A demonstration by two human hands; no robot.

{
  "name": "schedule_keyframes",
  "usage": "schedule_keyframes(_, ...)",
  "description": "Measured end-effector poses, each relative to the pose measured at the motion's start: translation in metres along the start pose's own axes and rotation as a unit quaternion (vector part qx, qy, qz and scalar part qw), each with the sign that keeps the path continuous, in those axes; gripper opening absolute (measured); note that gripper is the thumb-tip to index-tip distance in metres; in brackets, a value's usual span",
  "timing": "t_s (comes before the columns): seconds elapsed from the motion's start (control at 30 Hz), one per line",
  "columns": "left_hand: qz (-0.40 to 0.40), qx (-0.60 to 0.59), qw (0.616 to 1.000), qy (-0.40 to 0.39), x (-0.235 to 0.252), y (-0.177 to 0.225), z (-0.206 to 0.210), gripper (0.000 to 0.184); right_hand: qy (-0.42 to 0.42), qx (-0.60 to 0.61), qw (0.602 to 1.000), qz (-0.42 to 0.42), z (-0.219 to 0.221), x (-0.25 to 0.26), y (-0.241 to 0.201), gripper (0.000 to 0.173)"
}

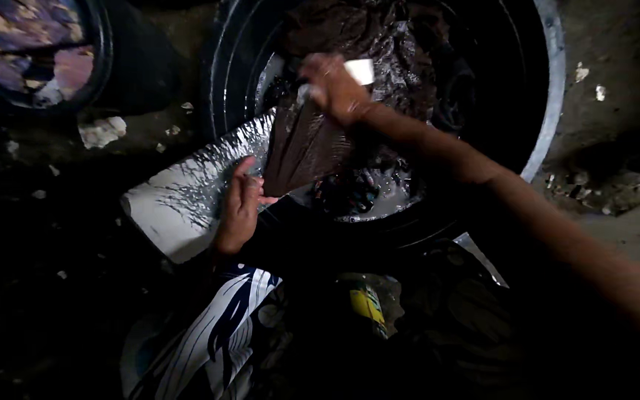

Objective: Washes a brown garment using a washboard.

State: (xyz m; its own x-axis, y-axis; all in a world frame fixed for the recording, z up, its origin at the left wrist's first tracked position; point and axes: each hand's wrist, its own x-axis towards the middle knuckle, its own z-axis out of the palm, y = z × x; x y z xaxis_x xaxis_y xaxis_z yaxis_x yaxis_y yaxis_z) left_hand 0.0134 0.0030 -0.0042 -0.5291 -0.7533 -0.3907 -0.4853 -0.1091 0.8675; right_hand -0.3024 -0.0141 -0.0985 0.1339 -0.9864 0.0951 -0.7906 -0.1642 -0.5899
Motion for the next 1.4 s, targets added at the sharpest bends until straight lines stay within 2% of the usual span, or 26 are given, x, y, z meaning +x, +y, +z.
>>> schedule_keyframes(0.03,0.003,-0.003,1.000,0.002,-0.001,-0.002,0.000,0.055,-0.003,-0.043,0.996,0.084,-0.010,0.004,0.023,0.055)
schedule_keyframes(0.07,0.000,-0.008,1.000,0.001,0.000,-0.002,0.000,0.056,0.008,-0.065,0.986,0.155,-0.011,0.004,0.027,0.058)
schedule_keyframes(0.13,-0.005,-0.019,1.000,0.000,0.003,-0.001,-0.001,0.056,0.062,-0.060,0.967,0.240,0.006,-0.002,-0.014,0.059)
schedule_keyframes(0.17,-0.003,-0.023,1.000,0.002,0.004,-0.001,0.000,0.056,0.062,-0.049,0.972,0.221,0.018,-0.012,-0.048,0.058)
schedule_keyframes(0.23,0.015,-0.016,1.000,-0.001,0.005,-0.003,0.001,0.054,0.013,-0.009,0.997,0.072,0.034,-0.042,-0.098,0.055)
schedule_keyframes(0.27,0.022,-0.006,1.000,-0.005,0.004,-0.004,0.000,0.054,-0.011,0.003,1.000,-0.010,0.038,-0.055,-0.101,0.055)
schedule_keyframes(0.3,0.027,0.009,1.000,-0.007,0.003,-0.004,0.000,0.052,-0.012,0.004,0.998,-0.056,0.038,-0.063,-0.089,0.055)
schedule_keyframes(0.33,0.031,0.022,0.999,-0.006,0.003,-0.003,-0.001,0.050,0.005,-0.006,0.998,-0.061,0.032,-0.068,-0.067,0.054)
schedule_keyframes(0.4,0.036,0.033,0.999,-0.012,0.004,-0.001,-0.002,0.049,0.017,-0.050,0.998,0.030,0.006,-0.074,-0.013,0.054)
schedule_keyframes(0.47,0.041,0.029,0.999,-0.017,0.001,-0.002,-0.003,0.048,-0.018,-0.075,0.987,0.141,-0.026,-0.077,0.033,0.057)
schedule_keyframes(0.53,0.050,0.014,0.998,-0.018,0.003,-0.002,-0.002,0.048,-0.050,-0.085,0.974,0.204,-0.056,-0.077,0.064,0.058)
schedule_keyframes(0.63,0.043,-0.007,0.999,-0.020,0.002,-0.002,-0.002,0.046,-0.090,-0.063,0.947,0.302,-0.086,-0.071,0.067,0.056)
schedule_keyframes(0.73,0.052,-0.004,0.999,-0.013,0.002,-0.002,-0.001,0.044,-0.098,-0.077,0.939,0.320,-0.091,-0.061,0.074,0.054)
schedule_keyframes(0.8,0.064,0.001,0.998,-0.011,0.001,-0.003,0.000,0.043,-0.030,-0.031,0.939,0.342,-0.099,-0.055,0.077,0.041)
schedule_keyframes(0.87,0.075,0.000,0.997,-0.007,0.002,-0.004,0.001,0.041,0.063,0.087,0.922,0.372,-0.107,-0.047,0.069,0.036)
schedule_keyframes(0.9,0.077,-0.001,0.997,-0.004,0.003,-0.004,0.002,0.041,0.083,0.157,0.915,0.362,-0.106,-0.044,0.055,0.034)
schedule_keyframes(0.97,0.073,0.000,0.997,-0.001,0.004,-0.005,0.002,0.041,0.018,0.208,0.929,0.306,-0.090,-0.038,-0.001,0.032)
schedule_keyframes(1.0,0.070,0.003,0.998,-0.001,0.005,-0.005,0.002,0.041,-0.021,0.166,0.952,0.255,-0.068,-0.039,-0.034,0.033)
schedule_keyframes(1.03,0.068,0.010,0.998,-0.002,0.005,-0.006,0.003,0.041,-0.041,0.108,0.977,0.180,-0.038,-0.042,-0.059,0.042)
schedule_keyframes(1.07,0.070,0.019,0.997,-0.001,0.005,-0.005,0.005,0.042,-0.032,0.062,0.994,0.086,-0.006,-0.050,-0.075,0.050)
schedule_keyframes(1.13,0.073,0.036,0.997,0.011,0.005,-0.003,0.008,0.041,-0.022,0.017,0.998,-0.062,0.028,-0.062,-0.075,0.052)
schedule_keyframes(1.17,0.070,0.043,0.996,0.016,0.004,-0.001,0.009,0.040,-0.019,0.011,0.996,-0.081,0.027,-0.065,-0.061,0.049)
schedule_keyframes(1.2,0.065,0.049,0.997,0.019,0.003,0.001,0.009,0.040,-0.007,0.003,0.998,-0.060,0.018,-0.069,-0.040,0.047)
schedule_keyframes(1.23,0.059,0.055,0.996,0.022,0.003,0.002,0.010,0.040,0.008,-0.002,1.000,-0.004,0.004,-0.074,-0.015,0.045)
schedule_keyframes(1.33,0.063,0.071,0.995,0.024,0.002,0.001,0.012,0.041,0.035,-0.038,0.975,0.216,-0.030,-0.089,0.056,0.049)
schedule_keyframes(1.4,0.067,0.070,0.995,0.022,0.003,-0.002,0.011,0.042,0.073,-0.030,0.947,0.310,-0.026,-0.085,0.049,0.054)
